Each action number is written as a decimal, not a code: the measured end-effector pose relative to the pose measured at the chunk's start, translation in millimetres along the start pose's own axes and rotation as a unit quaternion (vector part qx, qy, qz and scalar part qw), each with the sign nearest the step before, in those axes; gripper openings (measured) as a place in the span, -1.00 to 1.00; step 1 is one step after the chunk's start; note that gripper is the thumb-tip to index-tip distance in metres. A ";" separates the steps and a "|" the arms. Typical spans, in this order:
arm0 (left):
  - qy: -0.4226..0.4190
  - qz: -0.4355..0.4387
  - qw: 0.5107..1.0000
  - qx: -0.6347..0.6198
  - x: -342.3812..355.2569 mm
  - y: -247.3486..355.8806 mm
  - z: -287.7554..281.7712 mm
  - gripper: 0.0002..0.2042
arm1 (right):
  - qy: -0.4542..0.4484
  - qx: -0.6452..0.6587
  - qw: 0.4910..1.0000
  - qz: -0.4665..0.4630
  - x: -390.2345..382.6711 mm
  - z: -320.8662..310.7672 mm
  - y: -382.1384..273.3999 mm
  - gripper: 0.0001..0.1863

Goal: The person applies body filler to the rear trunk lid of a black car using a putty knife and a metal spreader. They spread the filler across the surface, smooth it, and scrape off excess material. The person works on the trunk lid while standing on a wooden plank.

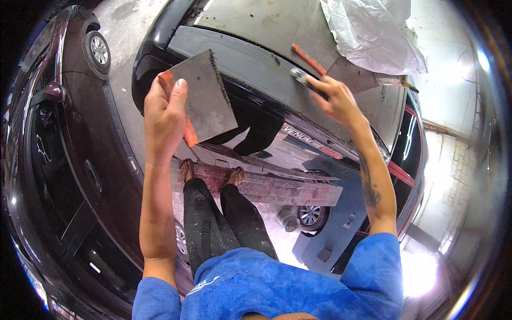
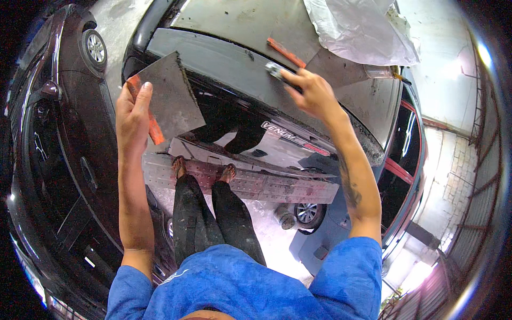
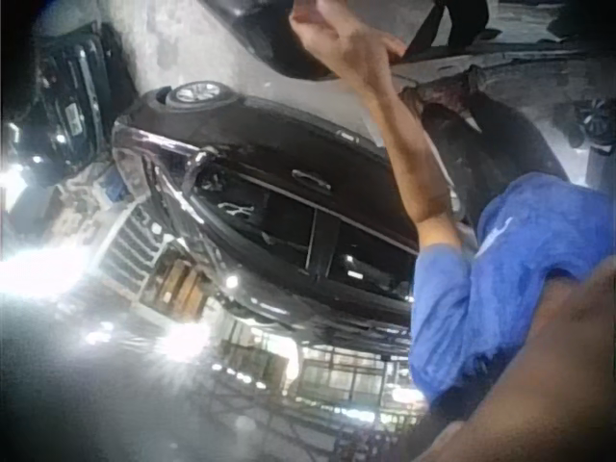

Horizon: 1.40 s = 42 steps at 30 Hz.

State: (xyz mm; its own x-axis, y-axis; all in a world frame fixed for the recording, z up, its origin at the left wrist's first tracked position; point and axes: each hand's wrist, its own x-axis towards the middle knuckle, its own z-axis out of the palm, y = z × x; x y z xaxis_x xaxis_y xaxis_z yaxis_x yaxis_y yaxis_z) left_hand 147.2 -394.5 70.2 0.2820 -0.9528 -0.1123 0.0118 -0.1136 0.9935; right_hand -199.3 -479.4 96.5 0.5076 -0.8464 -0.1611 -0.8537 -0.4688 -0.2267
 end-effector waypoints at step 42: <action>-0.015 -0.035 0.999 -0.002 21.8 -15.4 77.2 -0.79 | -0.001 -0.012 0.999 0.041 -83.1 -3.0 77.1 -0.58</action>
State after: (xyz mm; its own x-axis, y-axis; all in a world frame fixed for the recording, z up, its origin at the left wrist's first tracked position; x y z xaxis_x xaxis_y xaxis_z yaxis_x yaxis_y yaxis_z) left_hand 79.1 -435.2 50.8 0.2514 -0.9506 -0.1824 0.0344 -0.1796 0.9831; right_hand -307.7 -445.9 95.3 0.4362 -0.8815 -0.1808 -0.8949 -0.4040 -0.1896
